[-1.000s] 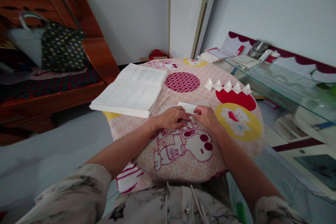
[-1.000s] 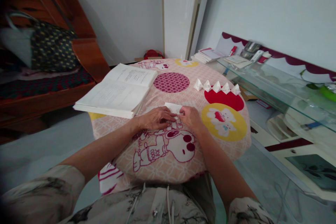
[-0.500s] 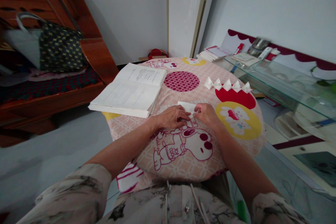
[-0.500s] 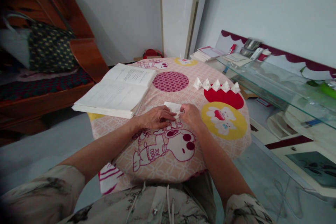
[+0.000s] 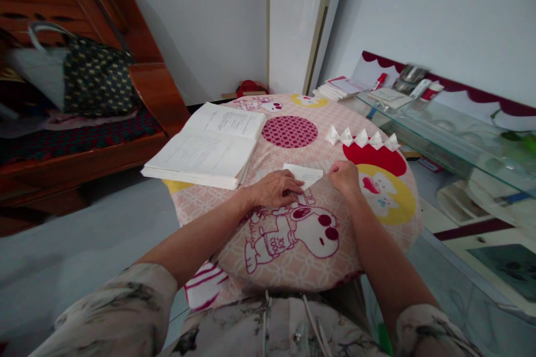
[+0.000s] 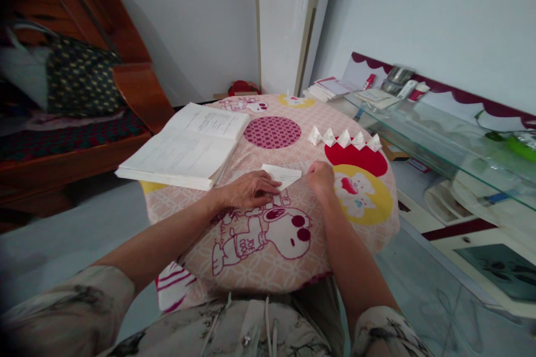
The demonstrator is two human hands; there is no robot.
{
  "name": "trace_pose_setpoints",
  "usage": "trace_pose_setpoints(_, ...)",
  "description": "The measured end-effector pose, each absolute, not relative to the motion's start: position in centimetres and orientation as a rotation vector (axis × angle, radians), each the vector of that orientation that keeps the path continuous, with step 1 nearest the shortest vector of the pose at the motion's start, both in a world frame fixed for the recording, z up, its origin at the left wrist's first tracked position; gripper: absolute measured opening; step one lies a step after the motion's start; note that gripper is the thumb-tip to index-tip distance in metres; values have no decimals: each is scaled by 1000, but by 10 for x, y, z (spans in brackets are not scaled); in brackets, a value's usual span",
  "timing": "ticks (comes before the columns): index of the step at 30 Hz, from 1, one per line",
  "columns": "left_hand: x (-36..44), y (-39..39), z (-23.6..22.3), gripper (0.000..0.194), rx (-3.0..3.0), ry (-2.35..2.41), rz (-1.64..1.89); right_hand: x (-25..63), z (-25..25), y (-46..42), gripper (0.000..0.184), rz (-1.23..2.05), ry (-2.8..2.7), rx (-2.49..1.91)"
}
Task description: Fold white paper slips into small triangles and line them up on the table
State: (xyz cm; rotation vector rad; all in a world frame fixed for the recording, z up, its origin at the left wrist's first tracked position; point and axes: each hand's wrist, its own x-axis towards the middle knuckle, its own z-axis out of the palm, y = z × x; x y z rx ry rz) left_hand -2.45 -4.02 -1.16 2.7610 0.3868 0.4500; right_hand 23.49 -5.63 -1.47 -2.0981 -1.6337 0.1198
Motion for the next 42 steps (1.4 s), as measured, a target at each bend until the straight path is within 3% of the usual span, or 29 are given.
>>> trace_pose_setpoints(9,-22,-52,-15,28,2842,390,449,229,-29,-60,32,52,-2026,-1556)
trace_pose_setpoints(23,-23,-56,-25,46,2842,448,397,216,-48,-49,28,88,-2111,-1553)
trace_pose_setpoints(35,-22,-56,-20,47,2811,473,324,218,-51,-49,32,45,-2087,-1445)
trace_pose_setpoints(42,-22,-55,-21,46,2798,449,349,213,-42,-49,18,33,-2036,-1359)
